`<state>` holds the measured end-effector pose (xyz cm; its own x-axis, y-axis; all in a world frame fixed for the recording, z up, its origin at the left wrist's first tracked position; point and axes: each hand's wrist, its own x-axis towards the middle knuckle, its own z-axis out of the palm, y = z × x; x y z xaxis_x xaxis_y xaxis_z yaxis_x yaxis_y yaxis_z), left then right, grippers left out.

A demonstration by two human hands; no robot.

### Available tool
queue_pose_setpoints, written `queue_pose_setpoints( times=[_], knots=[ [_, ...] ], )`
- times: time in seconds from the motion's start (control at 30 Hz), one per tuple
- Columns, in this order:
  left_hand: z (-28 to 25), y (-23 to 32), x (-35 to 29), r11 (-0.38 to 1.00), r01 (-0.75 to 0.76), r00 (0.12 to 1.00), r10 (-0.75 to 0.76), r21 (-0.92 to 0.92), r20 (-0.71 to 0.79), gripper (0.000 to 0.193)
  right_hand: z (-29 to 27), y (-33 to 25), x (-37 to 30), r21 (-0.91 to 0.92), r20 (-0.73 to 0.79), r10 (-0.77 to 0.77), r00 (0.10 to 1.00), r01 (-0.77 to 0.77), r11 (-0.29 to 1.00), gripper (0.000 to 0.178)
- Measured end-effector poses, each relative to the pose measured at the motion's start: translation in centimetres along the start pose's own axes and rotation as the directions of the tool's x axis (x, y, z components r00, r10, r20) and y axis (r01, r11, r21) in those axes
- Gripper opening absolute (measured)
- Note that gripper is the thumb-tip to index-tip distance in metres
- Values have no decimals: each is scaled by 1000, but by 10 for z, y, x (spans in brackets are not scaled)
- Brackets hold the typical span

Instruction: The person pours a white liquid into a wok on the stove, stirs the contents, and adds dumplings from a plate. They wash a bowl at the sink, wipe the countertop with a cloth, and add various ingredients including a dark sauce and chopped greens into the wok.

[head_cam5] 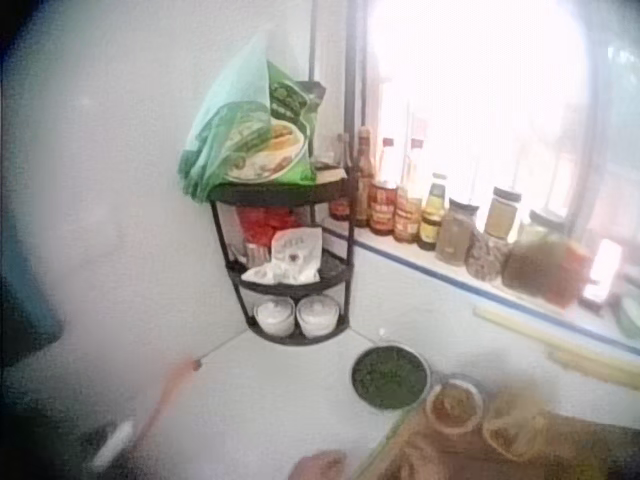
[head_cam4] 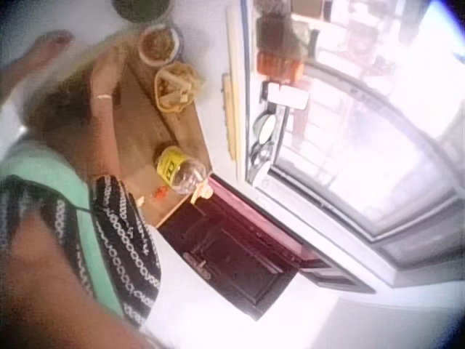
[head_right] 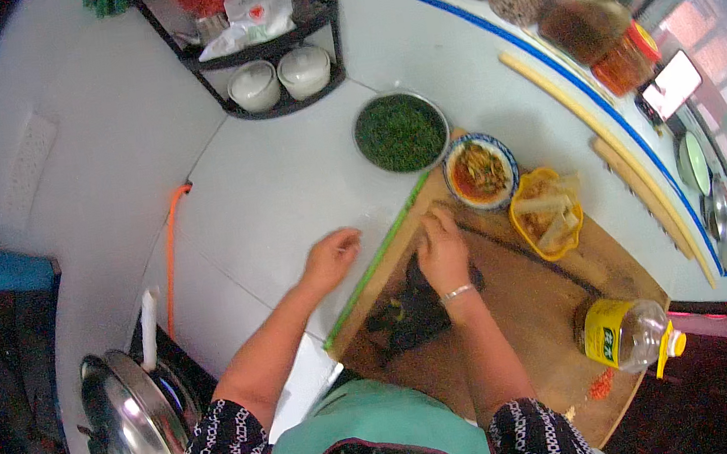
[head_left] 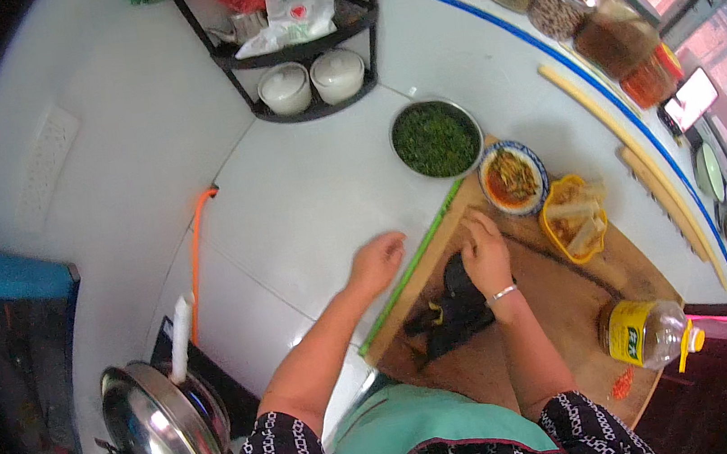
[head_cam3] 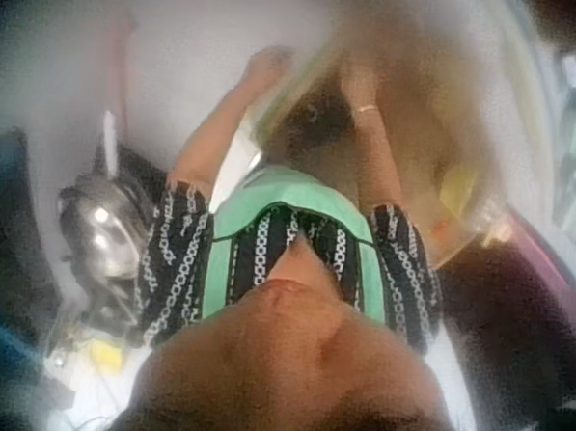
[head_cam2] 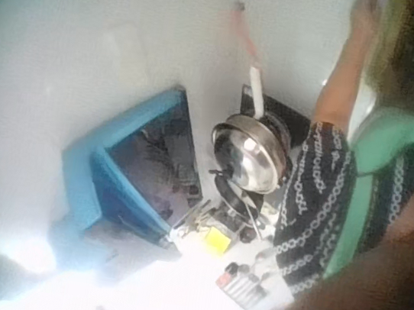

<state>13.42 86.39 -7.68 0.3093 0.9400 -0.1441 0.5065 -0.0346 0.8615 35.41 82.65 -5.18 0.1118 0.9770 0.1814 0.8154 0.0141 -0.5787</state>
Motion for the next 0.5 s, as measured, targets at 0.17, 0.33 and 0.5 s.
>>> queue_pose_setpoints(
  times=[0.17, 0.33, 0.5],
  knots=[
    [-91, -26, 145, 911, 121, 983, -165, -395, -79, 26, 64, -55, 164, 421, -44, -176, 983, 178, 889, 23],
    [-140, -46, 256, 677, 199, 889, -429, -709, -160, 38, 126, -86, 320, 200, -83, -317, 945, 327, 924, 22],
    [-137, -79, 309, 653, 231, 885, -450, -721, -123, 35, 202, -74, 394, -127, -49, -447, 893, 438, 890, 21]
  ],
)
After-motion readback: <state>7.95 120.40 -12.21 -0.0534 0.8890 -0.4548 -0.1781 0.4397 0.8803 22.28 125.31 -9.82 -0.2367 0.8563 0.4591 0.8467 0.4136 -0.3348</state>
